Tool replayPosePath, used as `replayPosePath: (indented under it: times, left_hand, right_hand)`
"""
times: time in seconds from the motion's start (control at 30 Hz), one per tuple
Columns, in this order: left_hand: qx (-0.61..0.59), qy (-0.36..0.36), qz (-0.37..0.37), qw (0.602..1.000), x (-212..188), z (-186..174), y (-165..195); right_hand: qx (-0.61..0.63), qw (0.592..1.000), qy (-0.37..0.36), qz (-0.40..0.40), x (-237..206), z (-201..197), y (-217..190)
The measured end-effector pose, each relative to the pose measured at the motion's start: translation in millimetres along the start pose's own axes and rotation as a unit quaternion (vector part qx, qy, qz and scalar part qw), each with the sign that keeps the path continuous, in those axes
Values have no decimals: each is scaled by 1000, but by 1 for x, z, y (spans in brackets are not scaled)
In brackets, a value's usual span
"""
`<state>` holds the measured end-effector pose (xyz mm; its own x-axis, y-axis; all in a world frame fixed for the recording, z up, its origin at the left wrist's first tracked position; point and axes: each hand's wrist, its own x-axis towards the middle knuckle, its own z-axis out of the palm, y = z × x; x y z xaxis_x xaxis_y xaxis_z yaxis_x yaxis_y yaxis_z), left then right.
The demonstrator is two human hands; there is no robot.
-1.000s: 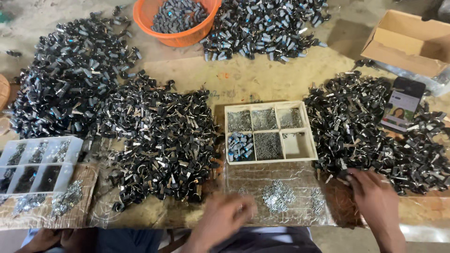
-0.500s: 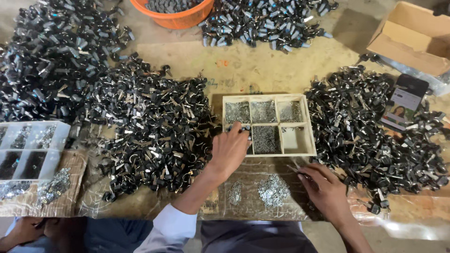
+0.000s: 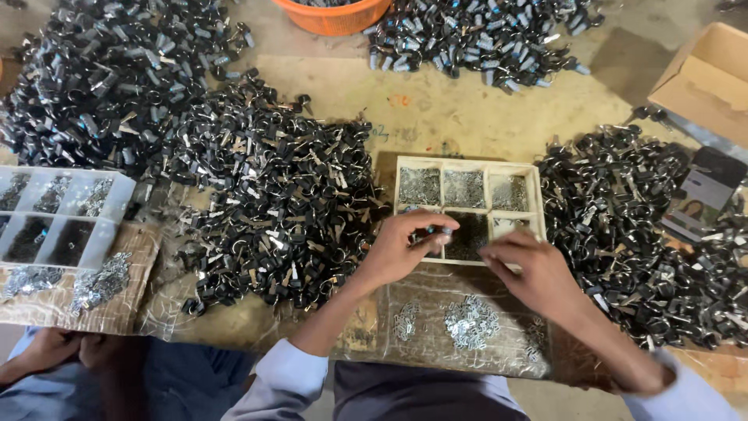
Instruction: The person sits at a workbench assembling small switch components by hand. They pick a blue plastic body, insert metal contact parts into it, and place the finished assembly into a compartment of a sorting tray, repeating the cycle while large piles of unassembled black parts surround the work area.
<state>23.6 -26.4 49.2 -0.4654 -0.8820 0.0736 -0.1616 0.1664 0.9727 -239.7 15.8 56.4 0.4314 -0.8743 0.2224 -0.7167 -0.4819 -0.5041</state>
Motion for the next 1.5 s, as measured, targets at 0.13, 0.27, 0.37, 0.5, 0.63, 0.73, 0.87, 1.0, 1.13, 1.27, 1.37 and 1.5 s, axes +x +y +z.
replayPosePath:
  times: [0.13,0.27,0.37,0.5,0.63,0.73,0.87,1.0,1.13,1.27,1.37,1.5]
  left_hand:
    - [-127,48,27,990,-2,8,-15]
    - [-157,74,31,984,-3,17,-25]
    - [-153,87,5,984,-5,21,-27]
    - [-58,115,43,991,-6,24,-27]
    - [-14,134,42,990,-4,27,-25]
    - [11,144,81,986,-4,29,-26]
    - [28,142,90,985,-5,29,-27]
    - [45,142,77,986,-7,30,-30]
    - [51,136,88,985,-7,32,-34]
    - [62,129,70,987,-7,32,-36]
    - [48,135,80,986,-7,31,-36]
    - [31,146,112,982,-8,32,-35]
  right_hand:
    - [-45,999,-27,-4,41,23,1]
    - [-37,999,1,-13,49,28,6]
    - [37,998,10,57,46,23,16]
    - [32,999,17,39,47,21,23]
    - [137,988,55,36,44,19,22]
    - [267,961,55,54,40,19,16]
    - [249,967,45,11,37,20,7]
    - [210,976,48,23,38,17,-2]
    - [137,990,42,-16,39,13,-4]
    - [160,986,32,-29,38,10,1]
    - [206,939,-72,266,40,13,8]
    - [-75,997,30,2,46,23,12]
